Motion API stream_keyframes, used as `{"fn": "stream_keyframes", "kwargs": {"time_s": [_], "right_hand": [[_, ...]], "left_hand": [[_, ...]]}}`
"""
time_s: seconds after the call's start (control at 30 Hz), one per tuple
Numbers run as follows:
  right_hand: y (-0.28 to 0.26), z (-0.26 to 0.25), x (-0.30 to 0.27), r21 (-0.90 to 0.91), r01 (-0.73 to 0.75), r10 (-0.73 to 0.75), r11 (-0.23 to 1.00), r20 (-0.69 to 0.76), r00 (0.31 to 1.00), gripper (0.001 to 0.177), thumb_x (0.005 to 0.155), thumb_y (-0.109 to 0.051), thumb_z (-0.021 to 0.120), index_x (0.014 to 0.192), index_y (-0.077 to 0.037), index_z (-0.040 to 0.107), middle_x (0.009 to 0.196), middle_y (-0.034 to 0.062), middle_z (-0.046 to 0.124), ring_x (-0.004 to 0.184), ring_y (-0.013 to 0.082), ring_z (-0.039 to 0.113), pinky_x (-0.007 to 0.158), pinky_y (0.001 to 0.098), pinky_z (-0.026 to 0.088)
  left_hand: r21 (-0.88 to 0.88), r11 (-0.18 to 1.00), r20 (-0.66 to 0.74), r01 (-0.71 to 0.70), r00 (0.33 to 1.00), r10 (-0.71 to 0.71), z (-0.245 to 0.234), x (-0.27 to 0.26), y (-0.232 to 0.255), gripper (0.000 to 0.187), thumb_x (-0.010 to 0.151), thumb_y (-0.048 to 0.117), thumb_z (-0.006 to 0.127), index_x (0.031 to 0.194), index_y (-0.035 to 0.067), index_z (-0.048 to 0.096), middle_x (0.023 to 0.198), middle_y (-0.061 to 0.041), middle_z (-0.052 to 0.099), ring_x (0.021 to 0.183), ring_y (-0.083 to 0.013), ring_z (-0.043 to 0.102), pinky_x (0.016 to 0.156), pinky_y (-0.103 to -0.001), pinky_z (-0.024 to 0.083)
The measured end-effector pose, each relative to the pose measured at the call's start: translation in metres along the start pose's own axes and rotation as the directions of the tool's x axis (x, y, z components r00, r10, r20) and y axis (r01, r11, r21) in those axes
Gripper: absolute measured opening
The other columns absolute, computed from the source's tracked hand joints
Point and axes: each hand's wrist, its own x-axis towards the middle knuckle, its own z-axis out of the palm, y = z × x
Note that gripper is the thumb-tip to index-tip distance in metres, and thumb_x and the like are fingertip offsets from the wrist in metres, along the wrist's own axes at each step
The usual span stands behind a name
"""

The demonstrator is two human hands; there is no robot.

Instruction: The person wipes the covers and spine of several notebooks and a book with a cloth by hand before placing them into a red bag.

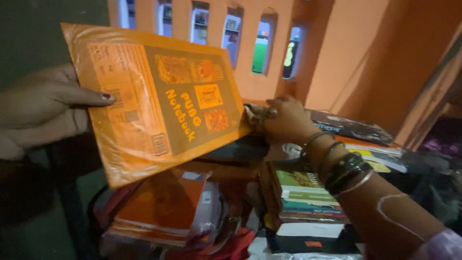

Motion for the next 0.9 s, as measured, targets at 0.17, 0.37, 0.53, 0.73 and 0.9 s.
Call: {"fn": "stream_keyframes", "kwargs": {"time_s": [0.17,0.37,0.53,0.73,0.9], "right_hand": [[-0.017,-0.008,-0.016,0.442,0.479,-0.233,0.758,-0.503,0.832,0.061,0.080,-0.016,0.076,0.137,0.001,0.060,0.139,0.0189,0.059,0.130,0.0374,0.055,0.105,0.0483,0.047],[-0.067,-0.026,-0.063,0.939,0.306,-0.194,0.159,-0.274,0.942,0.071,0.078,-0.005,0.075,0.143,-0.004,0.050,0.125,0.0131,0.065,0.110,0.0202,0.068,0.089,0.0369,0.059],[-0.071,-0.014,-0.089,0.999,-0.024,-0.190,-0.049,0.014,0.982,0.048,0.082,-0.004,0.075,0.128,-0.002,0.065,0.110,0.0133,0.072,0.093,0.0204,0.073,0.080,0.0341,0.059],[-0.079,0.054,-0.135,0.962,-0.272,-0.211,-0.024,0.261,0.942,0.026,0.083,-0.004,0.073,0.108,0.002,0.075,0.089,0.0113,0.078,0.075,0.0211,0.071,0.068,0.0366,0.058],[-0.087,0.109,-0.168,0.950,-0.306,-0.309,0.058,0.309,0.900,0.026,0.096,-0.007,0.074,0.120,0.005,0.078,0.083,0.0135,0.068,0.068,0.0222,0.060,0.060,0.0372,0.049]], "left_hand": [[0.077,0.996,-0.009,0.045,0.999,-0.045,-0.032,-0.025,0.002,0.049,0.093,0.006,0.056,0.141,0.001,0.054,0.128,-0.019,0.068,0.116,-0.0283,0.070,0.095,-0.047,0.056],[0.168,0.984,0.055,0.061,0.996,-0.071,-0.036,-0.040,0.004,0.050,0.091,0.006,0.059,0.141,0.001,0.056,0.128,-0.017,0.069,0.115,-0.0254,0.071,0.094,-0.044,0.056],[0.232,0.972,0.116,0.047,0.990,-0.075,-0.036,-0.048,0.018,0.051,0.090,0.006,0.062,0.140,0.001,0.057,0.127,-0.016,0.070,0.113,-0.0229,0.072,0.093,-0.041,0.056],[0.285,0.957,0.154,0.049,0.983,-0.097,-0.022,-0.059,0.010,0.051,0.084,0.008,0.062,0.134,-0.001,0.060,0.120,-0.014,0.074,0.104,-0.0189,0.073,0.088,-0.035,0.059],[0.357,0.928,0.101,0.110,0.983,-0.155,-0.012,-0.070,0.001,0.047,0.089,0.008,0.063,0.135,-0.002,0.062,0.117,-0.017,0.077,0.100,-0.0229,0.075,0.083,-0.038,0.062]]}}
